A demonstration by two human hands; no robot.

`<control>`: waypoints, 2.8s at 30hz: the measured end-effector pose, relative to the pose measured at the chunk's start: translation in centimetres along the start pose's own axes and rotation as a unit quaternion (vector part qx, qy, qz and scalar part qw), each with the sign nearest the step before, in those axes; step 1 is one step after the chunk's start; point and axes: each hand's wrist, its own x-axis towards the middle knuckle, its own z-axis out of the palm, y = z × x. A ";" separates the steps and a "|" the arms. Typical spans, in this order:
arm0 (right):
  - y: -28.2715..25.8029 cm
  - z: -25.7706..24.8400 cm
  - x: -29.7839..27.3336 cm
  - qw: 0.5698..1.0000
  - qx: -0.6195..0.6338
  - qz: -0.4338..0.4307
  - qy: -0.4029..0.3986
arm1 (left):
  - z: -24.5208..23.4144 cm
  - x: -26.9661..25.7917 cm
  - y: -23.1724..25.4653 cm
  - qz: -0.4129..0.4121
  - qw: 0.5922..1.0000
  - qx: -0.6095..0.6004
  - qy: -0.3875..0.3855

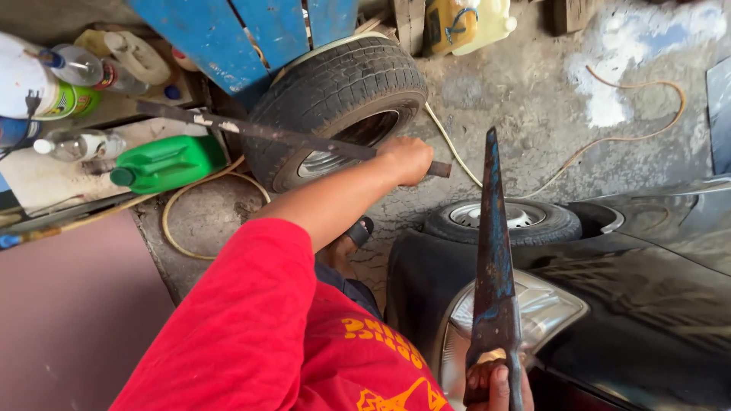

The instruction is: Using a hand saw to cut through a piece of wood held against a tire.

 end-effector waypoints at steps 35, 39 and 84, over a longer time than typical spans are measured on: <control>0.6 18.0 4.1 0.997 -0.073 0.020 -0.015 | 1.4 12.2 -15.9 0.027 0.988 0.150 -0.012; 0.9 19.0 4.6 0.994 -0.090 0.043 -0.034 | -2.4 7.8 -14.0 0.016 0.989 0.145 -0.022; 2.2 23.9 18.7 0.973 -0.162 -0.011 -0.166 | -1.7 10.2 -15.7 0.038 0.982 0.186 0.021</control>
